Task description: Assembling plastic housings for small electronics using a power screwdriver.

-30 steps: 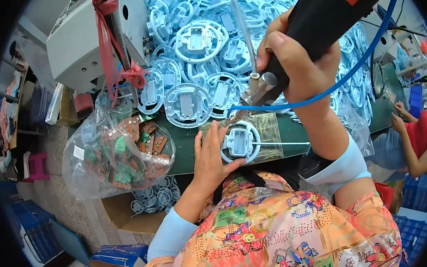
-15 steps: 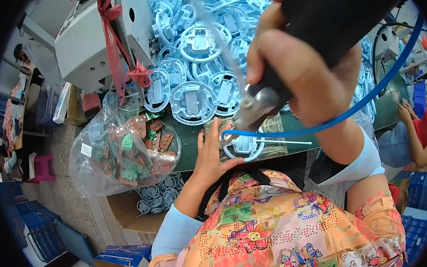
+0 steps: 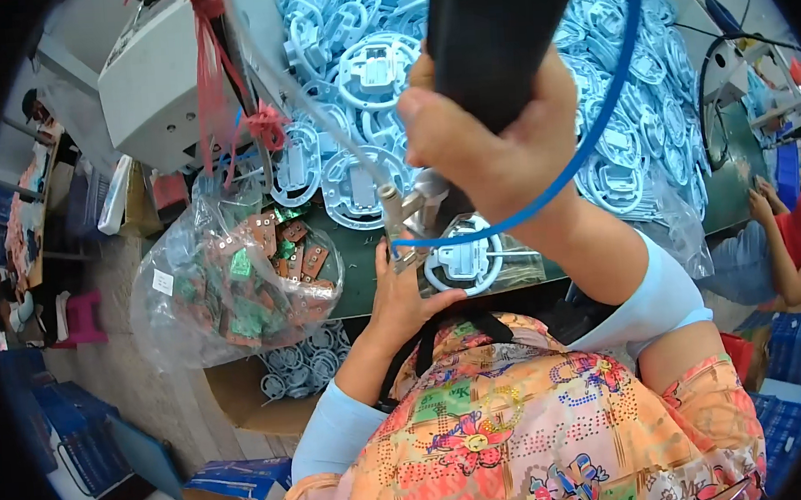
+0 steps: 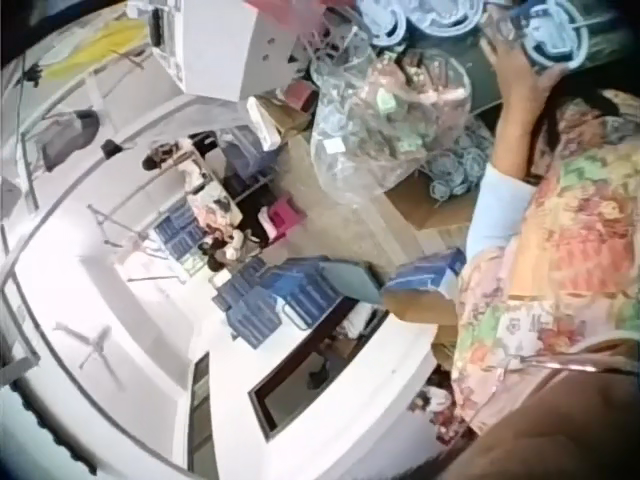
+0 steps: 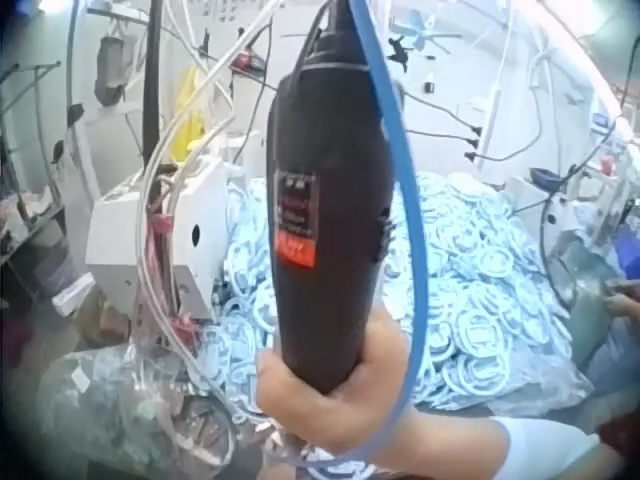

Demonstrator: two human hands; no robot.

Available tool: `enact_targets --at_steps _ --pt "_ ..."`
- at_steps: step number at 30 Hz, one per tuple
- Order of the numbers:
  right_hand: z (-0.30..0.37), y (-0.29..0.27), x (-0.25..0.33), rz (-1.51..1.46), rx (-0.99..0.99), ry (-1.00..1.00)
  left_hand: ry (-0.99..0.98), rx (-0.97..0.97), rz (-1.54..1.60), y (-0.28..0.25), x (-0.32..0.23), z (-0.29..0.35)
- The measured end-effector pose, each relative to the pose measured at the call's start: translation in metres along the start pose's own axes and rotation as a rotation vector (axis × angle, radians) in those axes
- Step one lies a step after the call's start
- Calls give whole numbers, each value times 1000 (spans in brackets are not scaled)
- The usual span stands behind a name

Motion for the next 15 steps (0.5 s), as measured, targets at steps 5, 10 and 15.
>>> enact_targets --at_steps 5,10,15 --pt "2 -11 0 -121 5 141 158 -88 -93 -1 -13 -2" --pt "-12 -61 58 -200 -308 211 122 -82 -77 -2 -19 0" --pt "-1 -90 42 -19 -157 34 275 -36 -299 -4 -44 -10"
Point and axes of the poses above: each hand's wrist, its own z-axis away from the middle knuckle, its own y-axis out of the palm, x = y × z, the point moved 3 cm from there along -z, towards the middle knuckle, and after that the axes turned 9 degrees about z, right-handed, at the moved point
